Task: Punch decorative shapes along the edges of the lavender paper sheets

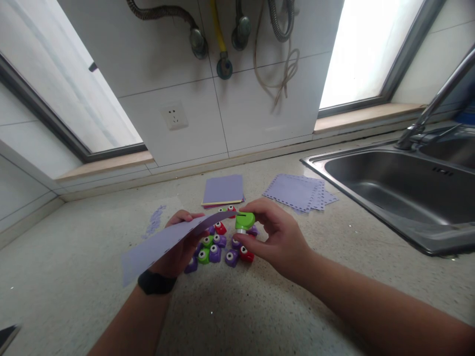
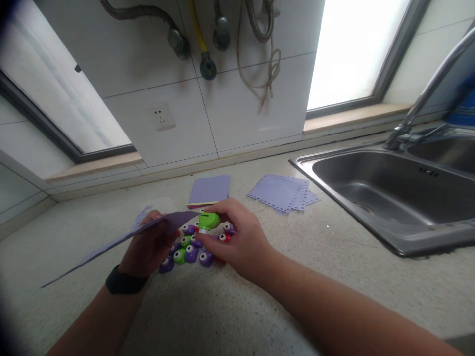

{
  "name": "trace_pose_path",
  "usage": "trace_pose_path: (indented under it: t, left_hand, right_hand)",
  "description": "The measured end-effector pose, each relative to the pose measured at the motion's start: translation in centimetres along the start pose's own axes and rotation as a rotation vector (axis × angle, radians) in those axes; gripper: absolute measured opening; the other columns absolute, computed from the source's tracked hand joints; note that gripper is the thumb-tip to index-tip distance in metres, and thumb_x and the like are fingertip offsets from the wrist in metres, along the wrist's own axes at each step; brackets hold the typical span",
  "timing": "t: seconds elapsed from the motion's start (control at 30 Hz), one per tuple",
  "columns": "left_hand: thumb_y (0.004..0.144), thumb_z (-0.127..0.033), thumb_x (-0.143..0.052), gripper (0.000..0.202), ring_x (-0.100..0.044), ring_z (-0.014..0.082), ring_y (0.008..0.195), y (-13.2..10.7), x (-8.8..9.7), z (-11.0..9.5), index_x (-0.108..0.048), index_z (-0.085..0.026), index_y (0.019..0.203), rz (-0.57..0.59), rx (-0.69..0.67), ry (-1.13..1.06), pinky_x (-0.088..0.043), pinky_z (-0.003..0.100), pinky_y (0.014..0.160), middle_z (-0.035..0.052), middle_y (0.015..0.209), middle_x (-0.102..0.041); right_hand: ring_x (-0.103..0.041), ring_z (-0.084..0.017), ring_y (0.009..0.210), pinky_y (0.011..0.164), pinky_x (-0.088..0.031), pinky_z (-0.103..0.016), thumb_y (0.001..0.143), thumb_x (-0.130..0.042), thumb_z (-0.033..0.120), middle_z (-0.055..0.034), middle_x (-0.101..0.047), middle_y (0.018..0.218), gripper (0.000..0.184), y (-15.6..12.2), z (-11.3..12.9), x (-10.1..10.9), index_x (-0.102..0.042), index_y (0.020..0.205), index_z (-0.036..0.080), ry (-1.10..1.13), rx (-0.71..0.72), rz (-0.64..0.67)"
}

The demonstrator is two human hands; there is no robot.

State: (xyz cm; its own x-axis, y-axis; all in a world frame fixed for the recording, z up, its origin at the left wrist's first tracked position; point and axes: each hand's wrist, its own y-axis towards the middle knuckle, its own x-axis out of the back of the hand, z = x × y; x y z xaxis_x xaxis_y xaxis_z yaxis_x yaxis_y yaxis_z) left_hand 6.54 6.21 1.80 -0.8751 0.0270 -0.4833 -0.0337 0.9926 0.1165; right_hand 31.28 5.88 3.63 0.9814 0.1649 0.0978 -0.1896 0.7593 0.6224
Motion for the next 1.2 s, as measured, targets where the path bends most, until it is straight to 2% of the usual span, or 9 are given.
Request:
trace_pose_path:
  t: [0.27,0.5,0.6,0.7,0.83,0.93,1.1,1.2]
  left_hand:
    - [0.072,-0.02,-0.096,0.024,-0.078,0.0161,0.072,0.1,0.0,-0.7,-0.072,-0.023,0.077,0.063,-0.047,0.016,-0.065,0.021,0.068,-0.0009,0.082,-0.082]
    - [0.078,-0.022,-0.091,0.021,-0.081,0.0202,0.094,0.2,1.1,-0.4,-0.072,-0.024,0.086,0.184,-0.156,0.007,-0.066,0.024,0.079,-0.0007,0.094,-0.085]
    - [0.085,-0.018,-0.085,0.015,-0.078,0.0203,0.105,0.2,1.4,-0.2,-0.072,-0.025,0.09,0.221,-0.186,0.014,-0.065,0.024,0.084,-0.0009,0.097,-0.085]
    - [0.088,-0.018,-0.081,0.013,-0.077,0.0199,0.109,0.3,1.5,-0.2,-0.073,-0.026,0.092,0.252,-0.204,0.028,-0.064,0.026,0.088,-0.0013,0.099,-0.084]
    - [0.088,-0.027,-0.082,0.009,-0.076,0.0206,0.11,0.4,1.6,-0.3,-0.074,-0.026,0.092,0.284,-0.234,0.053,-0.063,0.029,0.093,-0.0013,0.099,-0.084]
    - [0.085,-0.037,-0.085,0.016,-0.074,0.0214,0.113,0.4,2.0,-0.5,-0.075,-0.027,0.091,0.309,-0.242,0.071,-0.06,0.031,0.098,-0.0015,0.101,-0.084]
    - [0.081,-0.039,-0.087,0.023,-0.071,0.0228,0.12,0.3,3.0,-0.4,-0.073,-0.03,0.098,0.33,-0.25,0.121,-0.057,0.032,0.102,-0.0022,0.107,-0.083]
    - [0.08,-0.051,-0.085,0.032,-0.069,0.027,0.123,0.5,3.8,0.0,-0.071,-0.03,0.1,0.354,-0.263,0.159,-0.057,0.039,0.103,0.0001,0.11,-0.081]
  right_hand:
    - [-0.067,-0.023,0.096,0.086,-0.057,-0.042,0.085,-0.083,0.021,-0.0065,-0.069,0.103,0.036,0.1,0.4,0.3,-0.066,0.116,0.027,-0.056,0.231,0.014]
    - [-0.069,-0.022,0.092,0.081,-0.06,-0.039,0.081,-0.085,0.018,-0.007,-0.069,0.101,0.041,0.4,1.0,0.3,-0.066,0.118,0.022,-0.095,0.399,0.036]
    - [-0.069,-0.021,0.093,0.081,-0.06,-0.037,0.08,-0.086,0.017,-0.008,-0.069,0.101,0.041,0.4,1.0,0.3,-0.067,0.117,0.019,-0.115,0.418,0.037]
    - [-0.069,-0.02,0.092,0.08,-0.06,-0.035,0.08,-0.086,0.017,-0.0082,-0.07,0.1,0.04,0.4,1.1,0.3,-0.067,0.115,0.018,-0.136,0.424,0.036]
    - [-0.069,-0.02,0.093,0.082,-0.06,-0.034,0.08,-0.087,0.018,-0.0091,-0.07,0.101,0.039,0.4,1.2,0.3,-0.067,0.114,0.017,-0.165,0.443,0.035]
    - [-0.07,-0.02,0.095,0.084,-0.061,-0.033,0.081,-0.086,0.018,-0.0098,-0.07,0.102,0.039,0.3,1.4,0.4,-0.067,0.115,0.016,-0.181,0.465,0.038]
    - [-0.071,-0.021,0.099,0.087,-0.061,-0.033,0.082,-0.085,0.018,-0.0108,-0.071,0.103,0.038,0.2,1.5,0.5,-0.066,0.116,0.015,-0.199,0.488,0.05]
    - [-0.071,-0.022,0.1,0.088,-0.061,-0.033,0.083,-0.085,0.018,-0.0116,-0.071,0.104,0.038,0.2,1.5,0.5,-0.066,0.116,0.015,-0.215,0.481,0.052]
